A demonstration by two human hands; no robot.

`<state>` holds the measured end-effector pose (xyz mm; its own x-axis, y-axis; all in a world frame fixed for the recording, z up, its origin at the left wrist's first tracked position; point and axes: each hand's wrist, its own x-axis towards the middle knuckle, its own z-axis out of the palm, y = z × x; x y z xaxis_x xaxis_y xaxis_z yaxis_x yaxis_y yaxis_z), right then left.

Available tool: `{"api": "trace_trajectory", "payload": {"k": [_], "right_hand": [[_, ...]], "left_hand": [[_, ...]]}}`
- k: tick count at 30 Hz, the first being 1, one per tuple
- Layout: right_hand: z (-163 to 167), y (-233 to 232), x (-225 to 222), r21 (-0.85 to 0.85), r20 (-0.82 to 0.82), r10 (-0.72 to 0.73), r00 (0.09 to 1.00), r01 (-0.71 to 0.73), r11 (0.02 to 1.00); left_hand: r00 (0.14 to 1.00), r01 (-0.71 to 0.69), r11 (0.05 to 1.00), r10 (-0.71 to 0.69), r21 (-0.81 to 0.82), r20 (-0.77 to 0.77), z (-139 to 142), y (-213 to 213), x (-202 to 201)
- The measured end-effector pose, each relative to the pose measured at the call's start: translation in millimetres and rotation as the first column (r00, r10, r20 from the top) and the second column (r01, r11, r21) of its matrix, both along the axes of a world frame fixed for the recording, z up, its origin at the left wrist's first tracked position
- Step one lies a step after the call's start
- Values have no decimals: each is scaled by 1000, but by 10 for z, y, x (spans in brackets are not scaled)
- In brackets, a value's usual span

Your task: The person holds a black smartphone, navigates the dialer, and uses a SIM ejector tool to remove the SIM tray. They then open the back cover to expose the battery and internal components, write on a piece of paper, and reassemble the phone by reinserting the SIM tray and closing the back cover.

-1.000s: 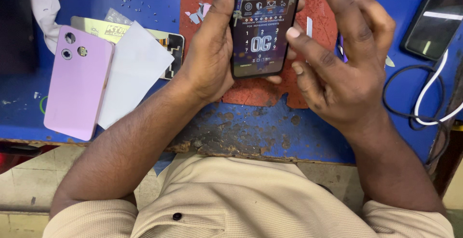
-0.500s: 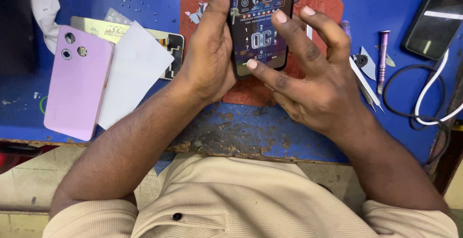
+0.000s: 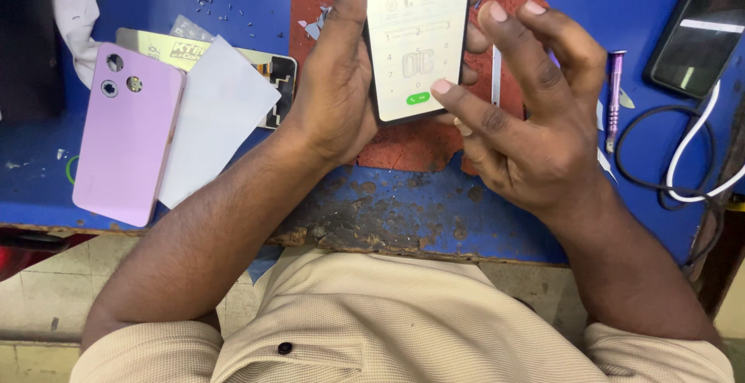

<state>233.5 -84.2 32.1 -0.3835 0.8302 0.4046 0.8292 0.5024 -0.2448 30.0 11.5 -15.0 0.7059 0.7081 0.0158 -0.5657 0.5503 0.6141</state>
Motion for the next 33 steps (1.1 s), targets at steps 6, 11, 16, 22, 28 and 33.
{"api": "trace_trajectory", "payload": {"k": [6, 11, 16, 22, 28, 33], "right_hand": [[72, 36, -65, -34, -7, -49, 999, 49, 998], [66, 60, -174, -53, 13, -61, 998, 61, 997], [71, 55, -174, -94, 4, -64, 998, 64, 993], [74, 81, -120, -43, 33, -107, 994, 109, 993], [90, 88, -71, -30, -3, -132, 991, 132, 991], [102, 87, -80, -28, -2, -109, 994, 109, 994]], "left_hand": [[1000, 24, 1000, -24, -5, 1, 10, 1, 13], [998, 36, 998, -39, -49, -58, 79, -79, -10], [995, 96, 995, -95, -5, 12, 79, -106, -18], [996, 92, 992, -89, -88, 31, 56, -70, -21], [998, 53, 991, -48, -123, 39, 28, -49, 12], [995, 56, 998, -53, -39, 80, 2, -44, -5]]}}
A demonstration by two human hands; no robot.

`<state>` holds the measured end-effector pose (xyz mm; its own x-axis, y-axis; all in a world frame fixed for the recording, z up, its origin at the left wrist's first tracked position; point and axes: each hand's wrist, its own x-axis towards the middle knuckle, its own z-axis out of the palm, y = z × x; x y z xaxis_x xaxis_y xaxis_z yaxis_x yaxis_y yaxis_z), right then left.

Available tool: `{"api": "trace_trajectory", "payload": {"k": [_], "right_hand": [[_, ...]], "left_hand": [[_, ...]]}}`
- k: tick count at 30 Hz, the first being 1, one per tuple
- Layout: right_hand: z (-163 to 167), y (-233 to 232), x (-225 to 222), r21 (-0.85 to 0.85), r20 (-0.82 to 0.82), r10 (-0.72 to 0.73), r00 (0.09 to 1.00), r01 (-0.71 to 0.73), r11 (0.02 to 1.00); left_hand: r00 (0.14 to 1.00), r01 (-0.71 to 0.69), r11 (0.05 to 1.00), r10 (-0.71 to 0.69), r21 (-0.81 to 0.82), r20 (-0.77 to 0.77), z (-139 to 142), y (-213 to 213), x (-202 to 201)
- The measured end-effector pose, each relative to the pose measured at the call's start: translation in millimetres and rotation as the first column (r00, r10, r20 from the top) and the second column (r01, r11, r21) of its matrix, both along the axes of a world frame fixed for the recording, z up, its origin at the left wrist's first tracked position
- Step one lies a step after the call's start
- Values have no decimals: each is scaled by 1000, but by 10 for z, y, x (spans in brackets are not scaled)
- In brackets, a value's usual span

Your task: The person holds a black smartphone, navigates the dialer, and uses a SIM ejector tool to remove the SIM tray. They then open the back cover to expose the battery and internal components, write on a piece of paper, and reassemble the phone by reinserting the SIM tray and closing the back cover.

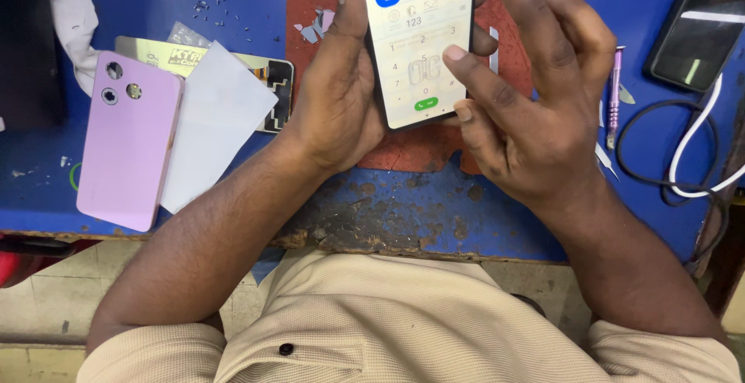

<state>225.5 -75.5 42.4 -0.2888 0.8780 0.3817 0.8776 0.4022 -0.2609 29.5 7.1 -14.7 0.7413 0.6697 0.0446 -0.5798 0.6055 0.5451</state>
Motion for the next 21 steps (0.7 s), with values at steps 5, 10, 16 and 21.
{"api": "trace_trajectory", "payload": {"k": [5, 10, 16, 21], "right_hand": [[-26, 8, -44, 19, 7, 66, 998, -66, 998], [-65, -28, -72, -37, 25, 82, 996, -81, 996], [-124, -48, -95, -34, 25, 129, 991, -129, 991], [-121, -61, -72, -19, 36, 115, 993, -114, 993]], "left_hand": [[1000, 5, 999, -3, 50, -24, 3, 0, -15], [990, -41, 999, 45, 35, -133, 12, -30, -13], [993, -27, 998, 33, 55, -114, 34, -25, -22], [992, -60, 998, 62, 23, -111, 47, -4, -16]]}}
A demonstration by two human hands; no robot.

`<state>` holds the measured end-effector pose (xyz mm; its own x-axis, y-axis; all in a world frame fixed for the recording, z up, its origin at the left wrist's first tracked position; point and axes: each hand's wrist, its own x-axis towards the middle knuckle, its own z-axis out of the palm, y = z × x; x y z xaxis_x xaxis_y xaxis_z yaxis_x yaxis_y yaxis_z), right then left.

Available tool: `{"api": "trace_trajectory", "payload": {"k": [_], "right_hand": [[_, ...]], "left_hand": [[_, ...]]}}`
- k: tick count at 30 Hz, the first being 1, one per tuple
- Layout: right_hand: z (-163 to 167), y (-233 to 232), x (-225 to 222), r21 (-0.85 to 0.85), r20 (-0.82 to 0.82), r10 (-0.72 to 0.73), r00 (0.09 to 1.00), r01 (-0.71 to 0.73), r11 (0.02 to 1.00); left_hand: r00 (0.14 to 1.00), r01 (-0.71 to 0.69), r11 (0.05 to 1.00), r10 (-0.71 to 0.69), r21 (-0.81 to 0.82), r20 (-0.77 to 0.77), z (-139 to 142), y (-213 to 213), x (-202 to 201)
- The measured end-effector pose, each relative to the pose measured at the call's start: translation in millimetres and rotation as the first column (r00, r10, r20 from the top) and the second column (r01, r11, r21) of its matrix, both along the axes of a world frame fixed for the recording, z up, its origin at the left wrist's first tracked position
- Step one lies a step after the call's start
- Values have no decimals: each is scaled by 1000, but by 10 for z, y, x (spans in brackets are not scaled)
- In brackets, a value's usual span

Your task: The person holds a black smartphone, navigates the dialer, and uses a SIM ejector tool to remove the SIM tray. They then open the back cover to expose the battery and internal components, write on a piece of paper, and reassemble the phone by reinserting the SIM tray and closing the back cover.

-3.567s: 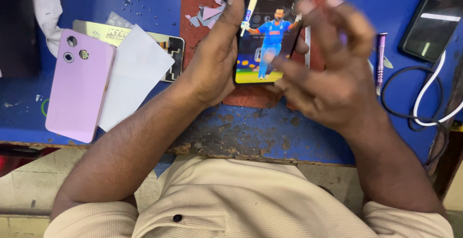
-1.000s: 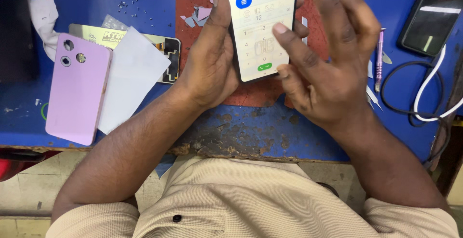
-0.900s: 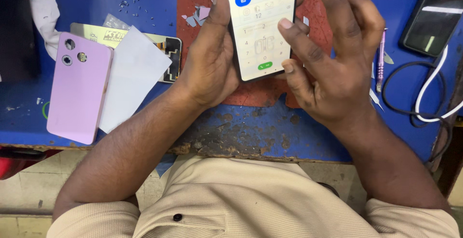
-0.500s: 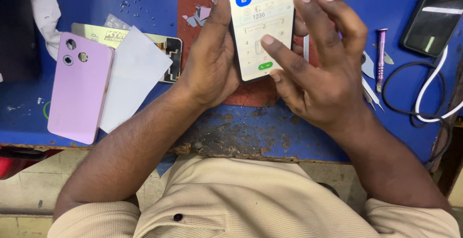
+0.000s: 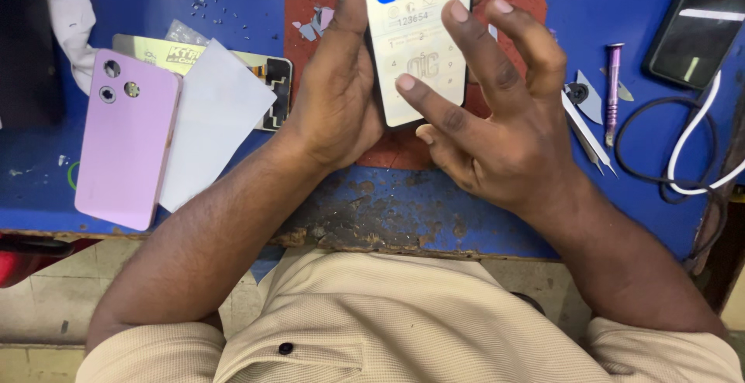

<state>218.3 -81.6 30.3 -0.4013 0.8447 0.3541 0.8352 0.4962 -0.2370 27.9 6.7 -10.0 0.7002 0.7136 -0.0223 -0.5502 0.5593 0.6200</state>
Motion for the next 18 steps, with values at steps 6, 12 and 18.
{"api": "trace_trajectory", "payload": {"k": [6, 12, 18], "right_hand": [[52, -4, 82, 31, 4, -48, 999, 48, 998], [67, 3, 150, 78, -20, -65, 998, 66, 995], [56, 18, 114, 76, -48, -11, 999, 14, 997]], "left_hand": [[996, 39, 998, -36, -43, 79, -33, 23, 3], [989, 76, 996, -69, -50, 130, -40, 48, -14], [997, 11, 1000, -11, -6, 71, -39, 33, -19]]}}
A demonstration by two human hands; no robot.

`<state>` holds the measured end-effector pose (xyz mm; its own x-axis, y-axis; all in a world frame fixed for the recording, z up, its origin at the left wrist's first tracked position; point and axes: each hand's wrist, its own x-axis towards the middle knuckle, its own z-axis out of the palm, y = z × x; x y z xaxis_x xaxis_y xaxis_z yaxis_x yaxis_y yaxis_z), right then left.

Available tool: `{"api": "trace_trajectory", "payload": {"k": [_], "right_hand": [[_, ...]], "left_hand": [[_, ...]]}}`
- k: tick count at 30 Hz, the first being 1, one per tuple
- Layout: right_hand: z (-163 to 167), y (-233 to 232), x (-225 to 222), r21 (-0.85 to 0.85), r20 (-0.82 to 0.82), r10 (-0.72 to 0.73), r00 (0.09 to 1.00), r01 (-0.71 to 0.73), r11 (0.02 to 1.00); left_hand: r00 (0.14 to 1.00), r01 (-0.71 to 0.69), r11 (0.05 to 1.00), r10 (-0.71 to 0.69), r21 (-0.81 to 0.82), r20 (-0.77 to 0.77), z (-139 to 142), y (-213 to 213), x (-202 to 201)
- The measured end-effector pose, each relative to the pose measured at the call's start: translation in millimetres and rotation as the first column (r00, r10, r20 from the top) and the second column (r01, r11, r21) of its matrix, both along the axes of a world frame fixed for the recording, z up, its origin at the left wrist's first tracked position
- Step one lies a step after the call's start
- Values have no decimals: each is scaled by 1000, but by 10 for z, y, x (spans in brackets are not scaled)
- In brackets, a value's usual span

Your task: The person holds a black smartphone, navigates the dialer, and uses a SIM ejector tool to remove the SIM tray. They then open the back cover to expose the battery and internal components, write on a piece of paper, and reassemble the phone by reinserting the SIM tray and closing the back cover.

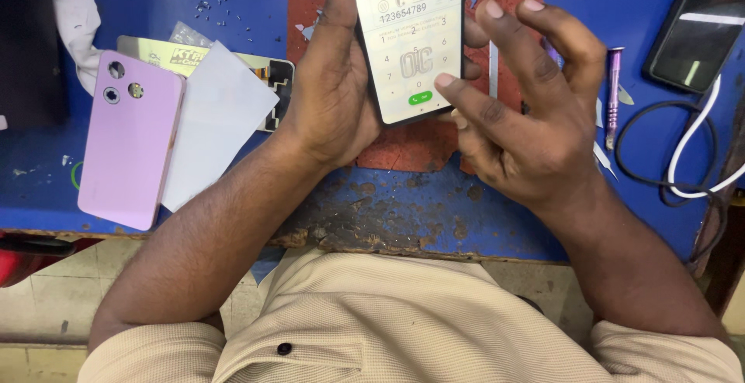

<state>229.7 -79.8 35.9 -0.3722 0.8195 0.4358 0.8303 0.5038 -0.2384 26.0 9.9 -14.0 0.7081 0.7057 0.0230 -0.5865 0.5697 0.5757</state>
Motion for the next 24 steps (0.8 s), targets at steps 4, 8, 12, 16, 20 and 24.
{"api": "trace_trajectory", "payload": {"k": [4, 8, 12, 16, 20, 24], "right_hand": [[16, -12, -70, -60, 12, 13, 1000, -12, 998], [-14, 13, -131, -26, -17, 62, 998, -62, 998], [-35, -2, -159, -13, 72, 64, 995, -64, 998], [-5, -21, -116, 22, 4, 13, 1000, -13, 1000], [36, -25, -25, 22, -44, -81, 996, 82, 996], [22, -29, 37, 14, -114, -148, 982, 151, 988]], "left_hand": [[1000, -25, 999, 25, -43, -7, 11, -19, 8], [999, -8, 998, 12, 63, -52, 27, -1, 17], [999, -2, 1000, 2, 11, -36, 26, -6, 26], [1000, -12, 1000, 12, -19, -28, 34, -13, 35], [1000, 20, 999, -19, 51, -22, 89, 7, 19], [992, 22, 997, -14, 67, -124, 153, 9, -13]]}}
